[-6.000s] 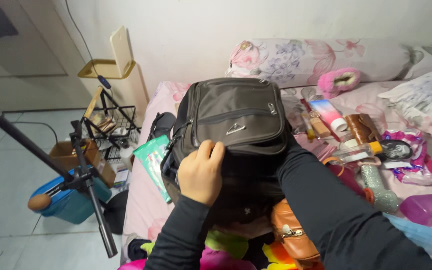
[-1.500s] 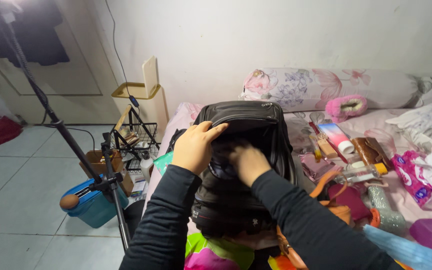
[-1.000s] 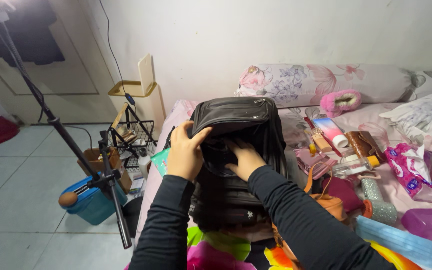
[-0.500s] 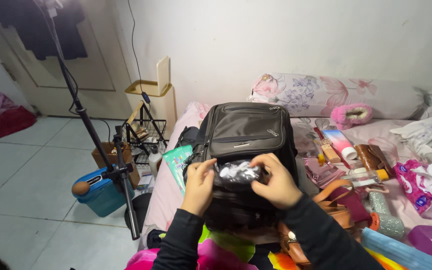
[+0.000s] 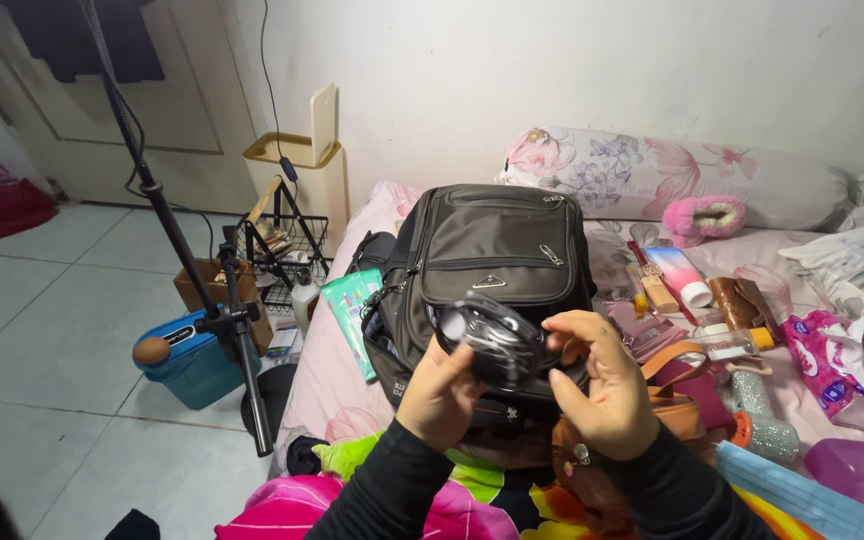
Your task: The person opens a backpack on a bed and takes items out one at a time, including a phone, a cable, a small blue container, a face mask, a packet of wipes, and cosmetic items, placing them on the bed beside a small brown pouch. They unzip compartments and arrange the removed items on the bedding.
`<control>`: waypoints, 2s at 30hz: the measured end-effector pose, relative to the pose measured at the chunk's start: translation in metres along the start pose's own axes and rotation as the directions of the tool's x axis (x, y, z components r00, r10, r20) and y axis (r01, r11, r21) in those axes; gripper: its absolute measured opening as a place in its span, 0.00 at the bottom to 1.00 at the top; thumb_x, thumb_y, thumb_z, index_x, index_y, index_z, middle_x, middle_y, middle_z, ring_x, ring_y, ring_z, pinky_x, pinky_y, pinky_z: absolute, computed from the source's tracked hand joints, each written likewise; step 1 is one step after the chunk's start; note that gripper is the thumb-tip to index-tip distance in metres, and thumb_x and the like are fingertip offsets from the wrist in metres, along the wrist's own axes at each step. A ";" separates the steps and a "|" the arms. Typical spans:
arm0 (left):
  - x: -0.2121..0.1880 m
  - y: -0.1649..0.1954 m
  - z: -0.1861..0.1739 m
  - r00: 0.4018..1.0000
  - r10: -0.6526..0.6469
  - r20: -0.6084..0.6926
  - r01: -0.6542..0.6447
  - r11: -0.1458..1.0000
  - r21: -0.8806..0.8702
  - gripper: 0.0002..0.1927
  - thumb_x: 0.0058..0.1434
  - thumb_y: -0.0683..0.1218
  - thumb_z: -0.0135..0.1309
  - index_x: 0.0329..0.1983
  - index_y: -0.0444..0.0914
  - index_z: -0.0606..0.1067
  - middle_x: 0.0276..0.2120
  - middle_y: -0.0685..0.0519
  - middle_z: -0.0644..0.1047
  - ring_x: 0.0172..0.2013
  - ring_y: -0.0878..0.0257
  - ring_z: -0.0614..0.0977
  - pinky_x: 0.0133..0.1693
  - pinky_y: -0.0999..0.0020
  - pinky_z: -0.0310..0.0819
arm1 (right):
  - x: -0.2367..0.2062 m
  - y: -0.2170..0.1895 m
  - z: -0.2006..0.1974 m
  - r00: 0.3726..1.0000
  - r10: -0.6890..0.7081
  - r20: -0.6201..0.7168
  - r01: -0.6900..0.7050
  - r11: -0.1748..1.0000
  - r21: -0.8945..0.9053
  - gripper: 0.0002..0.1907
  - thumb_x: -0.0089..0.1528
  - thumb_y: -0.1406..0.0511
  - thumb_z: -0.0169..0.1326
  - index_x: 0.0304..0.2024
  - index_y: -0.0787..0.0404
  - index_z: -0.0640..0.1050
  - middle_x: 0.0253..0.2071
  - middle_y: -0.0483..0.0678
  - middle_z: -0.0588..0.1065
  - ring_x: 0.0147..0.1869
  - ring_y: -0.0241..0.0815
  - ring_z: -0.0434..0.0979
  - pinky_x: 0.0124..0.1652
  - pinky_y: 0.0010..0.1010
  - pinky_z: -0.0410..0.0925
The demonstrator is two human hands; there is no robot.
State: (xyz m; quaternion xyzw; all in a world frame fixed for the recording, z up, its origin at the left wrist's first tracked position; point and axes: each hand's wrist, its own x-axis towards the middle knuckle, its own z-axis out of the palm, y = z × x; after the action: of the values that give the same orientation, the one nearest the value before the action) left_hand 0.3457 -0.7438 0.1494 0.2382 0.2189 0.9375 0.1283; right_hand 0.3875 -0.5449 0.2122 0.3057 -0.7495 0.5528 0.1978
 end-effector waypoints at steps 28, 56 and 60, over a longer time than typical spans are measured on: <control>0.019 -0.026 -0.039 0.956 0.269 0.120 -0.258 0.571 0.780 0.31 0.67 0.59 0.52 0.64 0.37 0.60 0.55 0.48 0.70 0.56 0.54 0.75 0.58 0.54 0.70 | 0.007 0.069 -0.007 0.884 0.363 0.296 -0.464 0.763 0.450 0.36 0.61 0.69 0.57 0.70 0.63 0.60 0.61 0.49 0.70 0.64 0.38 0.70 0.60 0.30 0.66; 0.043 0.031 -0.070 0.990 0.125 -0.060 -0.121 0.990 0.070 0.57 0.63 0.70 0.53 0.77 0.23 0.52 0.73 0.42 0.59 0.74 0.48 0.57 0.76 0.48 0.40 | 0.073 0.156 0.061 0.999 -0.011 -0.042 -0.029 0.538 -0.843 0.19 0.60 0.60 0.51 0.50 0.62 0.79 0.54 0.58 0.77 0.59 0.62 0.75 0.59 0.53 0.63; 0.036 0.021 -0.075 0.983 0.083 -0.162 -0.062 0.989 0.133 0.48 0.66 0.65 0.49 0.75 0.25 0.55 0.71 0.39 0.60 0.72 0.46 0.61 0.73 0.48 0.46 | 0.081 0.159 0.057 0.969 0.244 -0.040 -0.150 0.450 -0.880 0.17 0.65 0.65 0.45 0.52 0.65 0.79 0.55 0.58 0.77 0.59 0.58 0.76 0.59 0.46 0.66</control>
State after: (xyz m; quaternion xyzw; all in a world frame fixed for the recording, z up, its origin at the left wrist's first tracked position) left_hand 0.2744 -0.7753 0.1145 0.1744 0.2795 0.9423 0.0598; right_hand 0.2221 -0.5866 0.1333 0.0973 -0.9645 0.0955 0.2261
